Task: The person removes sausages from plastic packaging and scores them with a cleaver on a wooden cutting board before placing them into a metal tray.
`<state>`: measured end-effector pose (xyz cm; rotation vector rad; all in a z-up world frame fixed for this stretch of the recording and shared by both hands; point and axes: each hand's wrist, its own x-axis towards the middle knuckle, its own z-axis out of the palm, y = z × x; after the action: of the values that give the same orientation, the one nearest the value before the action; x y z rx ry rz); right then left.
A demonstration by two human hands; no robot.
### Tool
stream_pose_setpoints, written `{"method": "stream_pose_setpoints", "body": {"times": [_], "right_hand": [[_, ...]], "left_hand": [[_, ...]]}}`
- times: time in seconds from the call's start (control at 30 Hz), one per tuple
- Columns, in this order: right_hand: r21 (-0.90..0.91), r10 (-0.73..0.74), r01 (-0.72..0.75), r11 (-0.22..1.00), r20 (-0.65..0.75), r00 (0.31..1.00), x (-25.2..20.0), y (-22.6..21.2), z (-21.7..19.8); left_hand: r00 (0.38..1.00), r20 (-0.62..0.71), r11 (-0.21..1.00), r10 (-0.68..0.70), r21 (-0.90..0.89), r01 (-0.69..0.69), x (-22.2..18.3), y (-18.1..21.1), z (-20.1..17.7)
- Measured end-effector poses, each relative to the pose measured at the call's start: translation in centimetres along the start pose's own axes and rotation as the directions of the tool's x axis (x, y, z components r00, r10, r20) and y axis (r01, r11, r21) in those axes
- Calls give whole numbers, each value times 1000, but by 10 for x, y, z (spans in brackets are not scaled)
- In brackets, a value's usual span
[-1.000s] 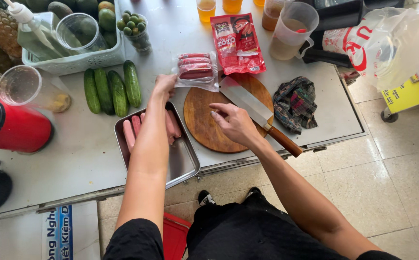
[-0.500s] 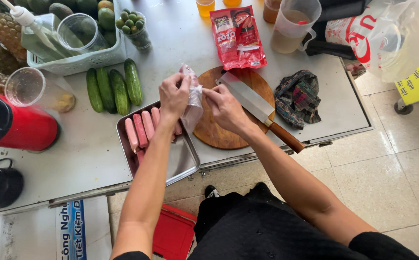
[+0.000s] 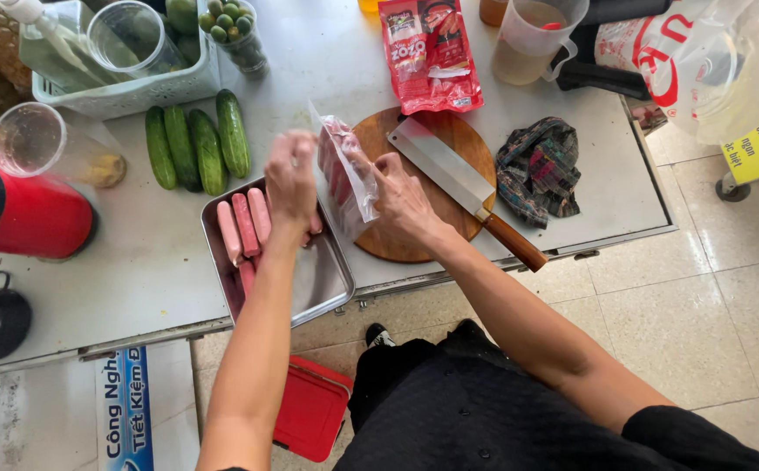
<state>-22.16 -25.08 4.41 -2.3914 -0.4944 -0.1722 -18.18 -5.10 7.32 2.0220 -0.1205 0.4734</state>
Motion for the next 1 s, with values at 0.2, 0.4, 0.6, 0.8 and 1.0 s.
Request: {"method": "stream_pose_setpoints", "body": {"times": [0.2,0.4,0.6,0.8,1.0], "right_hand": [[-28,29,-28,999,51,998,5,4,10],[209,-116,110,972,20,993,-7,-9,-8],[198,-82,43,979,194,977,-3,-5,-33],[226,116,-150,963,156,981,-22,15,-41],[233,-13,45,971,-137,991,-25,34,-32]], "left_hand": [[963,268,985,-18,-163,63,64,-32,17],[983,81,965,-167,-194,180,58,-50,51],[974,-227,997,-9,-76,-9,57,-59,67],[910,-412,989,-40,-147,-23,69,-25,57],[948,-318,952,-6,-292,-92,64,13,67]]}}
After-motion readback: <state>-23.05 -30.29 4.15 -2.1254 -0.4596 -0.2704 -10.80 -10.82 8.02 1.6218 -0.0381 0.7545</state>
